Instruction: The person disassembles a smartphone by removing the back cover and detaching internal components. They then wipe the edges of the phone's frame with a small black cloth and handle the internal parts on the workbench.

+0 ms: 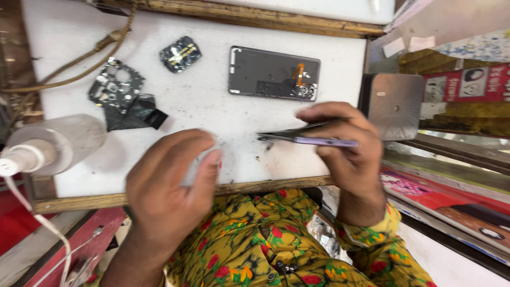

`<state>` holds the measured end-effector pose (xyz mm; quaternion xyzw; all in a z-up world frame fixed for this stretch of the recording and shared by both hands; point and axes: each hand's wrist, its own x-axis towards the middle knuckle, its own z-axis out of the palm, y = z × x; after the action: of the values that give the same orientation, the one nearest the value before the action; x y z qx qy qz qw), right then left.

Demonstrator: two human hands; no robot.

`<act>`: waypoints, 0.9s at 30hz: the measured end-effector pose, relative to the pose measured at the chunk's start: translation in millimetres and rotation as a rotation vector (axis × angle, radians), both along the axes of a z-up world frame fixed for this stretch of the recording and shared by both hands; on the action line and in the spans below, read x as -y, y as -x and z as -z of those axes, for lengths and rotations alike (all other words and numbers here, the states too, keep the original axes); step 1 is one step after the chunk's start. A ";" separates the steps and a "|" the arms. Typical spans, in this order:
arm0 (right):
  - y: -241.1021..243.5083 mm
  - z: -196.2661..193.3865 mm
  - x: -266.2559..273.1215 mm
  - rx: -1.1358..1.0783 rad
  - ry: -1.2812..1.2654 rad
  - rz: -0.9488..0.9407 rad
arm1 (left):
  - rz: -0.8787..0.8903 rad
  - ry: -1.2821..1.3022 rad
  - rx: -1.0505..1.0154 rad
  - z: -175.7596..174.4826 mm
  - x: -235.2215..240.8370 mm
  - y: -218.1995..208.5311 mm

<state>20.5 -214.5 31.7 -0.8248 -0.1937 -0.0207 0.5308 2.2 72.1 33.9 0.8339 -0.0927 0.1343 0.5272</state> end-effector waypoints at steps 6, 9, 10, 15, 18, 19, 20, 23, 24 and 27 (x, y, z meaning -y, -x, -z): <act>16.6 -10.5 21.1 0.100 -0.025 0.203 | -0.176 -0.272 -0.151 14.7 -50.2 29.6; 23.1 -20.3 22.7 0.128 0.046 0.242 | -0.154 -0.432 -0.204 34.3 -47.3 25.9; 23.8 -24.7 22.2 0.135 0.089 0.244 | -0.145 -0.509 -0.156 41.4 -40.2 23.9; 8.1 -53.5 20.1 0.156 0.415 0.082 | -0.127 -0.619 -0.156 59.0 -15.4 16.3; 11.5 -73.1 11.6 0.115 0.685 0.040 | -0.103 -0.568 -0.191 55.2 -14.6 9.2; 10.3 -75.0 7.6 0.123 0.732 0.022 | -0.109 -0.514 -0.202 53.3 -15.9 5.4; 8.6 -75.3 3.4 0.130 0.779 0.004 | -0.115 -0.459 -0.212 51.8 -17.3 1.9; 2.5 -67.5 -7.2 0.117 0.840 -0.061 | -0.210 -0.462 -0.127 51.4 -23.2 3.4; 1.6 -63.6 -9.7 0.106 0.848 -0.087 | -0.266 -0.418 -0.088 50.3 -26.3 13.3; 0.7 -53.5 -14.5 0.084 0.795 -0.055 | -0.525 -0.321 0.104 41.8 -50.0 41.5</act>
<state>19.8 -200.0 85.1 -0.9589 -0.2300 0.0364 0.1622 -39.3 122.1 -7.9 0.8941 0.0790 0.2918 0.3305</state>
